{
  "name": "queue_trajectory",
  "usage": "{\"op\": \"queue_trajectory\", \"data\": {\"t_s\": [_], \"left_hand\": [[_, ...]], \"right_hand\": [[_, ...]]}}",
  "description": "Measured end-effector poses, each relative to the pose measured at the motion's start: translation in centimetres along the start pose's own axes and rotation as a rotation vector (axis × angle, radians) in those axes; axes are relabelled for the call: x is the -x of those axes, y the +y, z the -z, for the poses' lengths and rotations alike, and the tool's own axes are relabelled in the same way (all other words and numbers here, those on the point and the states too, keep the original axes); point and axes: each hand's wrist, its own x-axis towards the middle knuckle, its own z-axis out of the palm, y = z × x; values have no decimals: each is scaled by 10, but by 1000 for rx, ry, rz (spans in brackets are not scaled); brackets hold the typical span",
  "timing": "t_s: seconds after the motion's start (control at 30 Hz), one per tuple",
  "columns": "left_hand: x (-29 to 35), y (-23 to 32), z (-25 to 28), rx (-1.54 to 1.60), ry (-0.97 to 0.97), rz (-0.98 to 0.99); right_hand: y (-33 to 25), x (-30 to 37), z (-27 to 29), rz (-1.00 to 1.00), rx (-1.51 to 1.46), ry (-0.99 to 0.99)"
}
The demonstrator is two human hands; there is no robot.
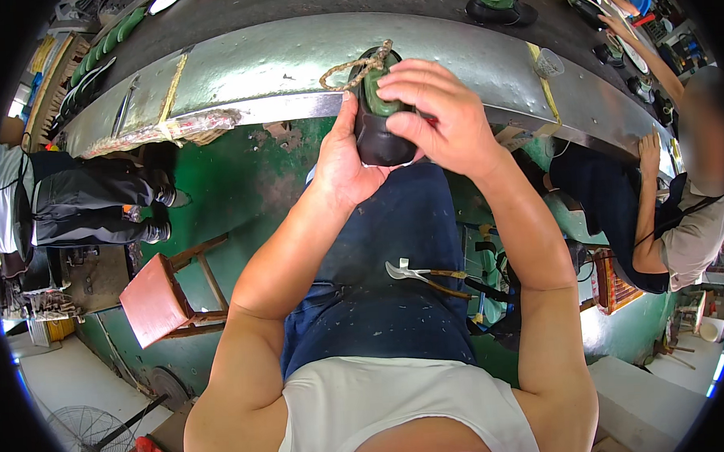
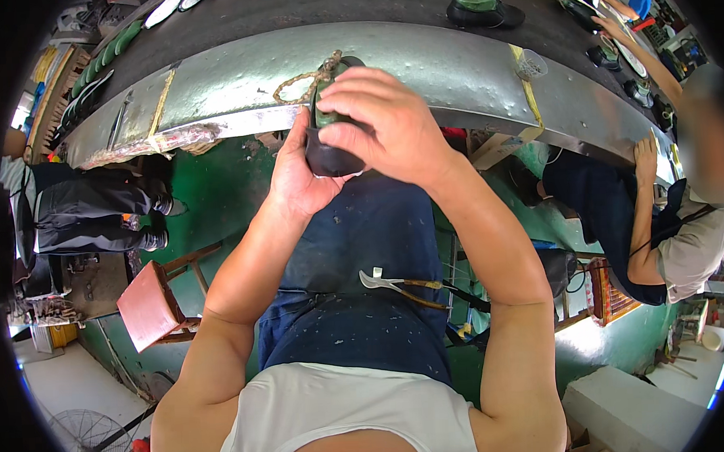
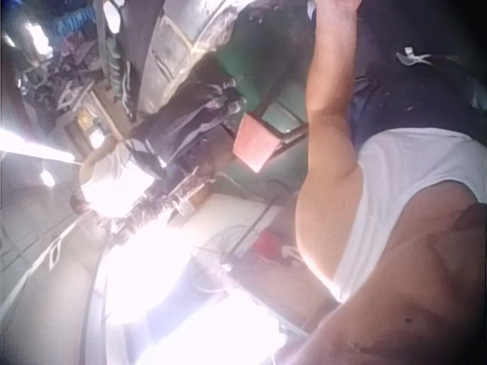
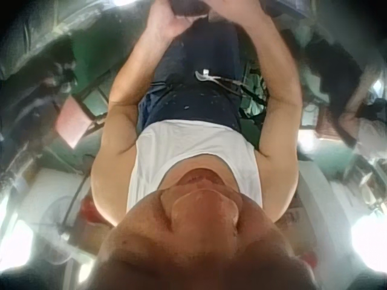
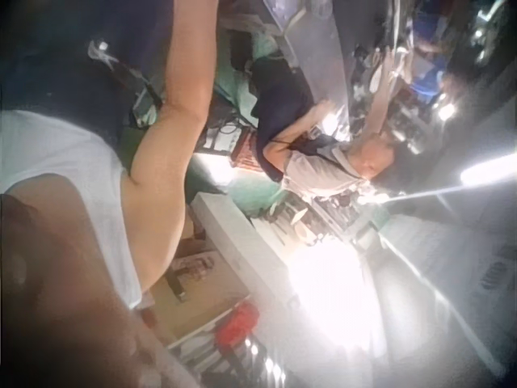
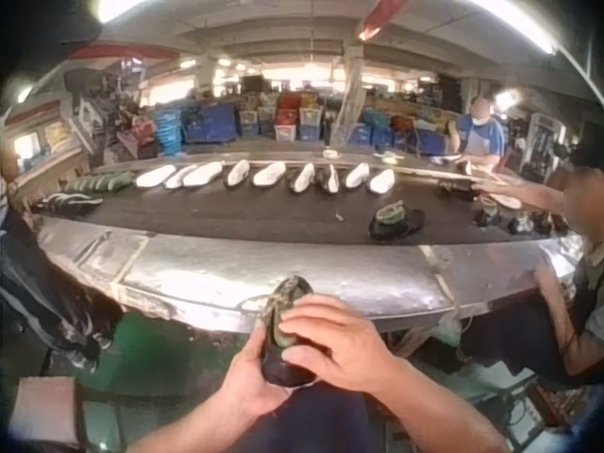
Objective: Trim and inspect shoe components during manufacturing.
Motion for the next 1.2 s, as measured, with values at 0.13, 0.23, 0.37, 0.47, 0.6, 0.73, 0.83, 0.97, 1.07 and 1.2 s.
{"op": "queue_trajectory", "data": {"t_s": [0.13,0.23,0.37,0.47,0.6,0.73,0.83,0.97,1.07,1.2], "left_hand": [[-1,8,-11,23,28,0],[-2,6,-21,-8,53,-12],[-3,2,-22,34,67,-47],[-1,-1,1,31,-32,20],[-4,-21,54,-121,29,52],[-27,-39,95,-155,19,138],[-26,-44,100,-38,-134,132],[-26,-39,96,-100,-41,100],[-28,-28,88,-133,-62,152],[-60,5,54,-273,-115,143]], "right_hand": [[-1,-22,-11,2,-125,73],[3,-31,-14,31,-185,110],[2,-32,-8,-99,-211,-8],[-6,-22,-13,-80,-149,3],[-23,23,-13,-88,-275,-89],[0,49,4,-256,-308,-3],[43,56,5,-481,-207,96],[118,44,18,-626,93,62],[188,36,33,-562,347,20],[239,44,36,-756,408,143]]}}
